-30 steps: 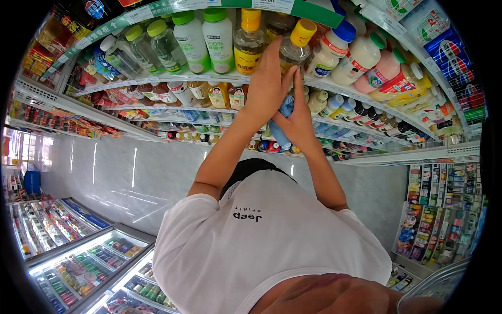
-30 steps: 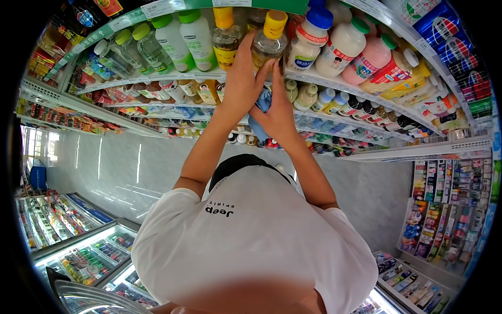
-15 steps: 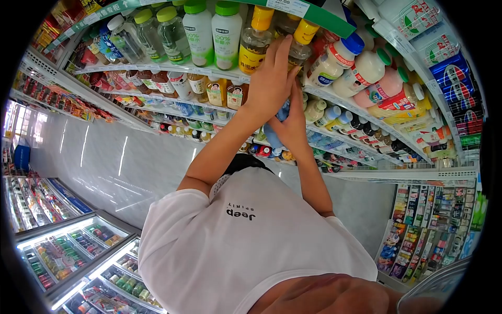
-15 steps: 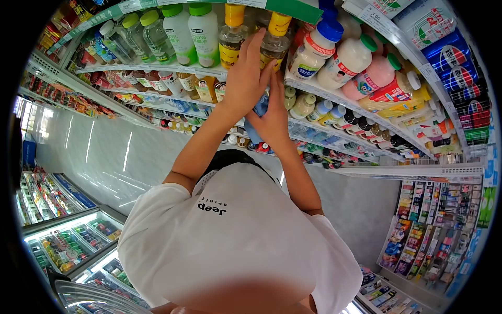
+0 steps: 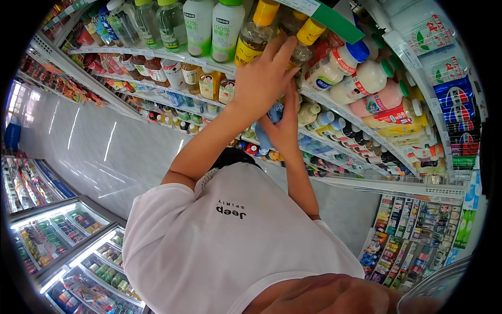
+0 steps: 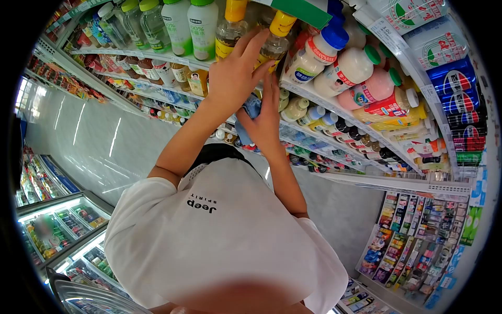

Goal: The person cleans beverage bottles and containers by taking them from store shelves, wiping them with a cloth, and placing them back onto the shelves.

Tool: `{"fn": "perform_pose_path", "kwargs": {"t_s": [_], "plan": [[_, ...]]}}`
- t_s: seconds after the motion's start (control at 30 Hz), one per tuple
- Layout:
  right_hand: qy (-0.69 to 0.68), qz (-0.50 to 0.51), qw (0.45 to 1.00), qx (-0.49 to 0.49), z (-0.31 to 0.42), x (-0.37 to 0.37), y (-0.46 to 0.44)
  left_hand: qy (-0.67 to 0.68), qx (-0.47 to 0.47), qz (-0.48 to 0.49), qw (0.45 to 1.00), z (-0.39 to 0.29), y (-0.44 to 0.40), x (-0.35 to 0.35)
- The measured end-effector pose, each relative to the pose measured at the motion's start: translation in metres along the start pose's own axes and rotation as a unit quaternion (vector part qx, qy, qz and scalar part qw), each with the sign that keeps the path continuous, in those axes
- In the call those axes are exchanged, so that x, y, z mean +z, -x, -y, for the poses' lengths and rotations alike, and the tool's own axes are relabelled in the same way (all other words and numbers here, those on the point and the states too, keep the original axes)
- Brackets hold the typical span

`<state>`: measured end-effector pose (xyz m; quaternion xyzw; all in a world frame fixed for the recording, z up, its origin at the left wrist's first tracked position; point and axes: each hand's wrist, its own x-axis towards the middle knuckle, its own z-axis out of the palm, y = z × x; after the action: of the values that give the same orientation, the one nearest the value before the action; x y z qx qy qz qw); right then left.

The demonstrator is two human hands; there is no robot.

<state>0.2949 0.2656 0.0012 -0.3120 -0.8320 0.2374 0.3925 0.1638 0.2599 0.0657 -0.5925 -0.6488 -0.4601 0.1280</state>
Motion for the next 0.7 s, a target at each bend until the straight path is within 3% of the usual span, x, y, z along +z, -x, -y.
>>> {"fn": "perform_pose_path", "kwargs": {"t_s": [0.17, 0.57, 0.7], "plan": [[-0.001, 0.006, 1.0, 0.001, -0.001, -0.001, 0.001, -0.015, 0.02, 0.023, 0.999, 0.003, -0.008, -0.011], [-0.017, -0.011, 1.0, 0.017, -0.008, 0.006, 0.006, 0.034, 0.056, -0.033, 0.997, 0.009, -0.005, -0.007], [-0.109, -0.035, 0.991, 0.068, 0.003, 0.004, 0.0, 0.013, 0.057, -0.019, 0.998, 0.014, 0.0, -0.011]]}}
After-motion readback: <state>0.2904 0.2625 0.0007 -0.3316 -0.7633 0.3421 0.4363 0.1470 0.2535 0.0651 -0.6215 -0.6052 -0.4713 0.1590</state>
